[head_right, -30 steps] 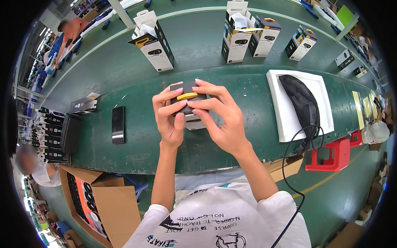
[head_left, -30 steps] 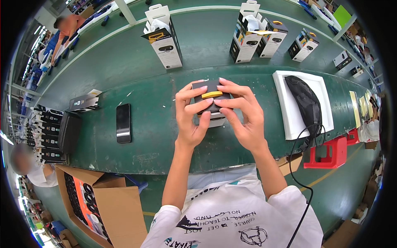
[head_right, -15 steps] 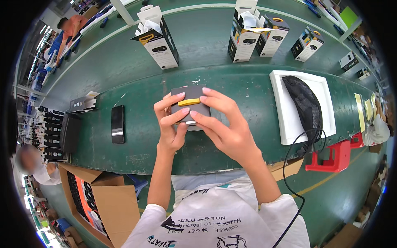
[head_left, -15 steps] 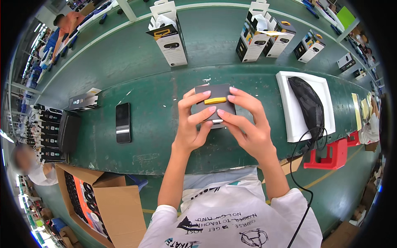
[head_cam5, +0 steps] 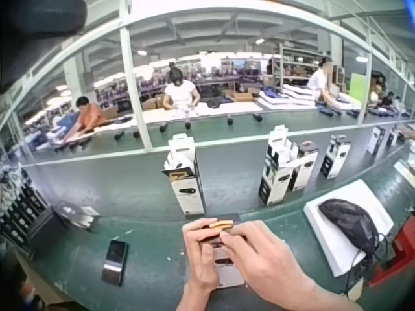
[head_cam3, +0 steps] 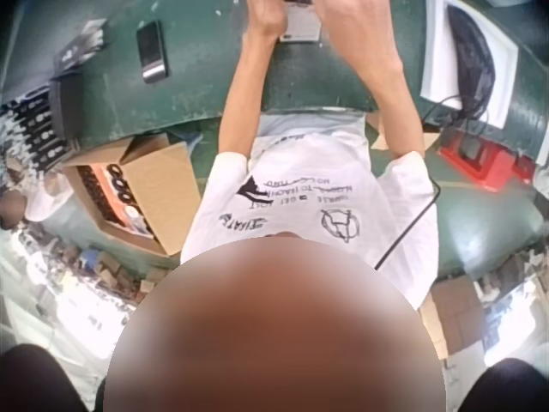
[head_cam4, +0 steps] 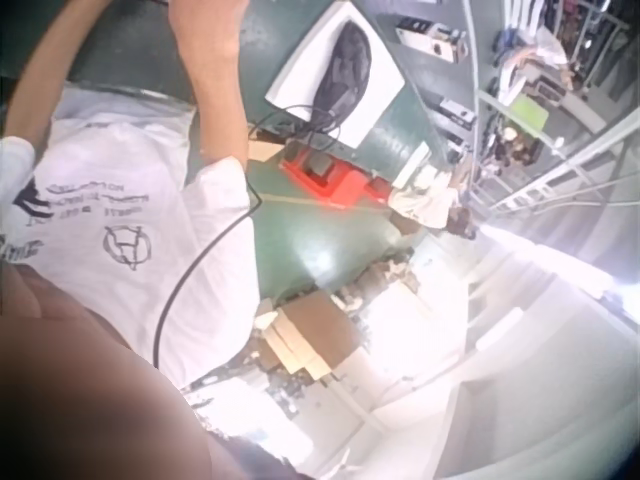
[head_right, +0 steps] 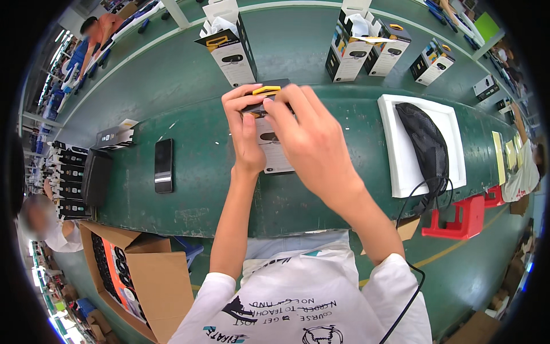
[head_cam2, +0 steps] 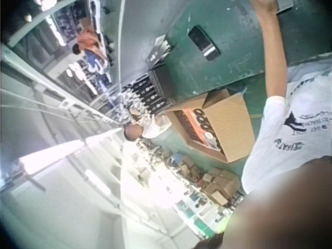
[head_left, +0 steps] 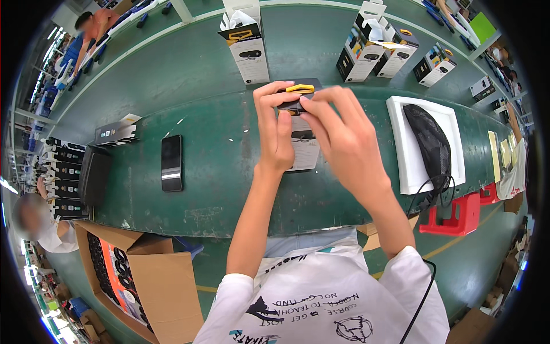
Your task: The recorder is assembling components into small boxes and then placing those boxes into larger shipping cartons on a factory assembly line.
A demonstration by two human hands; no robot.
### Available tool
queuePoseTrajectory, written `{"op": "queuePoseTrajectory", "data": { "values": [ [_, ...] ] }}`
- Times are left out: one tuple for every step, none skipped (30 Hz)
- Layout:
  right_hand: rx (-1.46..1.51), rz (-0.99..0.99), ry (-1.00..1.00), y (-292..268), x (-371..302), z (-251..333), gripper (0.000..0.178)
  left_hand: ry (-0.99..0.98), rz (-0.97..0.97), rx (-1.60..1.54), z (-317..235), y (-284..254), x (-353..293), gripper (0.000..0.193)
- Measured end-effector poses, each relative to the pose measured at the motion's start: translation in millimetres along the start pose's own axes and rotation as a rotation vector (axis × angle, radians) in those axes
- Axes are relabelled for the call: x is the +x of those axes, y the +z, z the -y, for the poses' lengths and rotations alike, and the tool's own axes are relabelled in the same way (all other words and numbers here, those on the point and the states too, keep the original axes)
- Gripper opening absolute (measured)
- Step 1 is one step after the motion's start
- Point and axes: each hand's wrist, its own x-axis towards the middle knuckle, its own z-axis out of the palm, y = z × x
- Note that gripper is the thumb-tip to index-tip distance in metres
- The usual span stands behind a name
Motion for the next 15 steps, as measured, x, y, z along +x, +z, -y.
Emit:
{"op": "queuePoseTrajectory", "data": {
  "values": [
    [-0.004,0.04,-0.021,1,4,-6,0.031,-0.015,-0.008,-0.027,0,1,3,0.038],
    [-0.006,0.08,-0.042,2,8,-11,0.028,-0.03,-0.017,-0.053,0,0,5,0.038],
    [-0.007,0.081,-0.046,3,8,-14,0.028,-0.052,-0.018,-0.049,-2,0,6,0.037],
    [-0.024,0.062,-0.076,6,6,-17,0.025,-0.049,-0.024,-0.048,-1,1,7,0.037],
    [-0.04,0.042,-0.107,9,6,-20,0.022,-0.022,-0.027,-0.032,-1,2,9,0.035],
    [-0.038,0.043,-0.113,12,7,-25,0.022,0.005,-0.031,-0.014,1,2,11,0.033],
    [-0.062,0.027,-0.155,14,8,-28,0.023,0.014,-0.045,-0.013,2,1,11,0.032],
    [-0.086,0.012,-0.197,15,7,-30,0.023,0.01,-0.048,-0.011,2,1,10,0.032],
    [-0.083,0.016,-0.198,15,5,-29,0.023,0.007,-0.043,-0.015,2,0,9,0.032],
    [-0.071,0.017,-0.218,15,7,-31,0.025,0.012,-0.04,-0.018,3,0,11,0.031],
    [-0.059,0.018,-0.238,15,8,-33,0.026,0.005,-0.038,-0.023,2,0,11,0.031],
    [-0.057,0.018,-0.245,16,10,-35,0.026,0.008,-0.044,-0.02,3,-1,12,0.031],
    [-0.043,0.026,-0.246,17,11,-36,0.028,0.008,-0.051,-0.018,4,-2,13,0.031],
    [-0.029,0.034,-0.247,18,11,-36,0.029,0.008,-0.059,-0.016,4,-3,12,0.031],
    [-0.028,0.037,-0.248,19,10,-35,0.029,0.006,-0.062,-0.016,3,-4,11,0.031]
  ]
}}
